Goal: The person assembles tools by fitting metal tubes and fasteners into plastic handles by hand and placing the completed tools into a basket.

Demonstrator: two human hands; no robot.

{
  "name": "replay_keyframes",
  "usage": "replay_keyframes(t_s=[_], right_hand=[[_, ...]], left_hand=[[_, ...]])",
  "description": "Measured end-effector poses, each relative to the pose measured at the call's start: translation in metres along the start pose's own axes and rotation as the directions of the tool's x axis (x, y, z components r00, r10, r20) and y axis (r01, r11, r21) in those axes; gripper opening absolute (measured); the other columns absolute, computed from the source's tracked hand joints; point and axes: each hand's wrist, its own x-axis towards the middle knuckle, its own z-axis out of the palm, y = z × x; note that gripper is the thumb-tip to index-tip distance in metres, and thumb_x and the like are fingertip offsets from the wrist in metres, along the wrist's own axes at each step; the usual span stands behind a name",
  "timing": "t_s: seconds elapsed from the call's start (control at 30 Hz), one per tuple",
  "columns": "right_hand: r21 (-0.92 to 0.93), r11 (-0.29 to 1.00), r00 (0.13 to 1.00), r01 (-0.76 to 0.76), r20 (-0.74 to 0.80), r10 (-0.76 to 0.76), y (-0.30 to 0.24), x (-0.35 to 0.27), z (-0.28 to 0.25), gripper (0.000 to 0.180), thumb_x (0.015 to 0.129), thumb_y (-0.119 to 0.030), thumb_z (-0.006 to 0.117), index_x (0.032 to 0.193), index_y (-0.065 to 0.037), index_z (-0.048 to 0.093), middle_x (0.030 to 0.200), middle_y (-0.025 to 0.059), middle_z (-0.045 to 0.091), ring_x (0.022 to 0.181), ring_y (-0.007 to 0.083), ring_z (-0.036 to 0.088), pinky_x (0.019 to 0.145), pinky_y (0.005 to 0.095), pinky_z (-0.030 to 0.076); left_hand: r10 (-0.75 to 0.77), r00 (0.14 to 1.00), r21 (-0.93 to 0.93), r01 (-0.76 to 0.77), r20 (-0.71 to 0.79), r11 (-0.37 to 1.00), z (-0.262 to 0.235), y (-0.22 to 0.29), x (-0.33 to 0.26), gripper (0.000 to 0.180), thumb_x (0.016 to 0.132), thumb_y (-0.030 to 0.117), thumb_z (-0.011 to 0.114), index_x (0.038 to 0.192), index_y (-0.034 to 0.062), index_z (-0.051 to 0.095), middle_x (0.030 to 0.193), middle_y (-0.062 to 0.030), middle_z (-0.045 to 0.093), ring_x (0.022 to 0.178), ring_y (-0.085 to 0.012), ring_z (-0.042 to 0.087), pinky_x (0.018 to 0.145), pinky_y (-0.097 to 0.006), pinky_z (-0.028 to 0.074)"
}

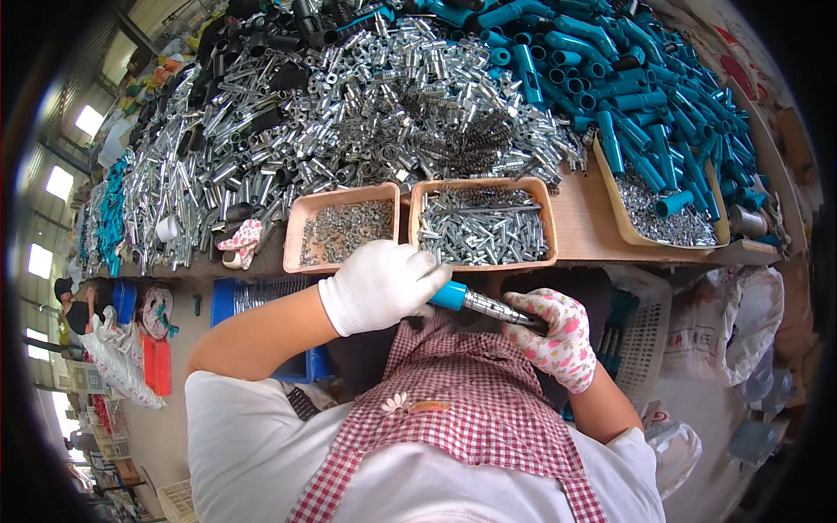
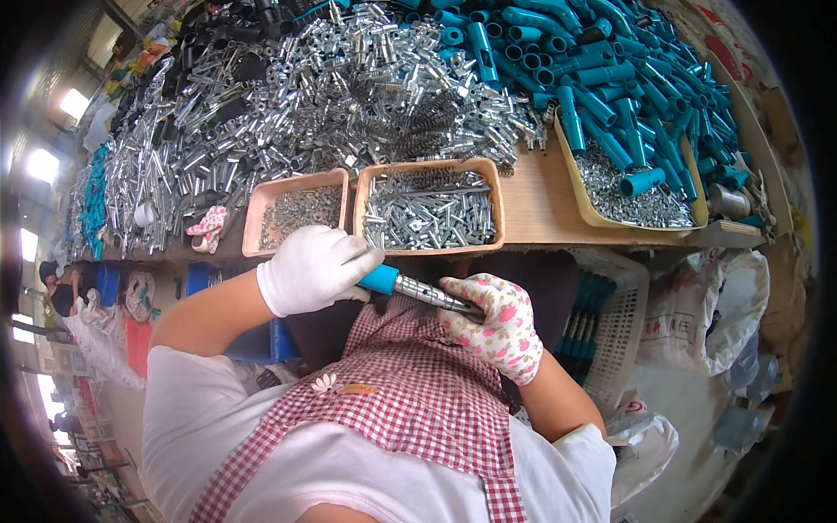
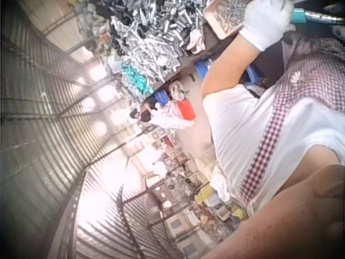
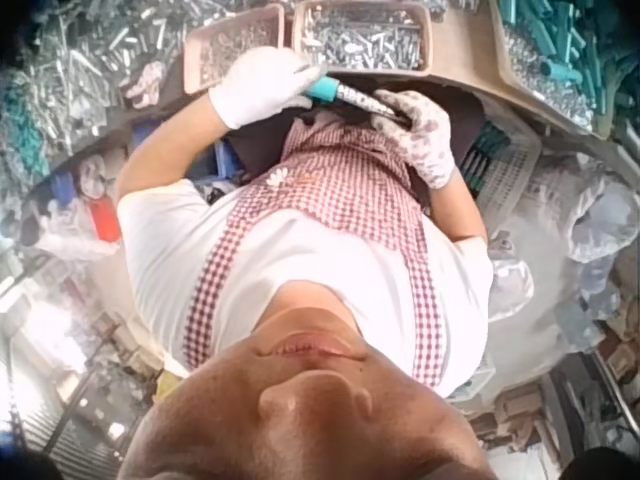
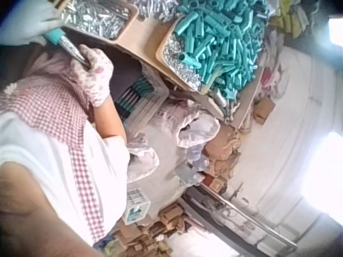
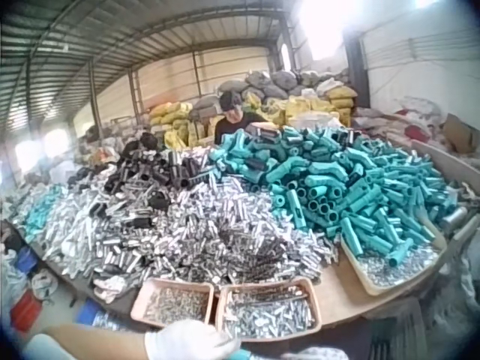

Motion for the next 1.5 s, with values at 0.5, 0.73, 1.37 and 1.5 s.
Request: replay_keyframes(t_s=[0.5,0.73,1.37,1.5], right_hand=[[-0.051,0.993,0.993,0.103,-0.043,-0.106,-0.004,-0.007,0.02,0.039,0.069,-0.016,0.079,0.105,-0.002,0.071,0.086,0.012,0.069,0.076,0.0276,0.068,0.069,0.0353,0.055],[-0.006,0.997,0.997,0.074,0.031,-0.074,-0.004,-0.008,0.023,0.058,0.068,-0.026,0.085,0.116,0.001,0.065,0.085,0.0139,0.068,0.078,0.03,0.069,0.068,0.0372,0.056],[0.094,0.987,0.974,-0.132,0.197,0.111,-0.004,0.01,0.007,0.051,0.081,-0.03,0.076,0.12,-0.001,0.063,0.1,0.0196,0.069,0.091,0.032,0.07,0.081,0.0358,0.055],[0.229,0.912,0.933,-0.339,0.202,0.297,-0.001,0.006,-0.005,0.046,0.082,-0.024,0.075,0.119,0.0,0.064,0.095,0.0177,0.07,0.087,0.026,0.072,0.077,0.0326,0.055]], left_hand=[[-0.182,0.983,-0.208,0.186,0.039,0.96,-0.014,-0.003,-0.017,0.057,0.065,0.039,0.08,0.11,0.0083,0.064,0.094,-0.0106,0.063,0.091,-0.0287,0.061,0.077,-0.039,0.05],[-0.067,0.998,-0.36,0.068,0.016,0.93,0.007,0.009,-0.025,0.04,0.066,0.028,0.08,0.096,0.0071,0.064,0.073,-0.0069,0.06,0.066,-0.0265,0.061,0.057,-0.038,0.049],[0.142,0.989,-0.18,-0.132,0.048,0.975,0.019,-0.013,0.04,0.021,0.077,0.015,0.064,0.096,0.0054,0.063,0.079,-0.0084,0.058,0.07,-0.0266,0.06,0.06,-0.038,0.05],[-0.203,0.979,-0.284,0.204,0.032,0.937,0.046,-0.062,0.044,0.023,0.074,0.017,0.072,0.094,0.0075,0.068,0.092,-0.0088,0.064,0.093,-0.0283,0.061,0.082,-0.04,0.049]])
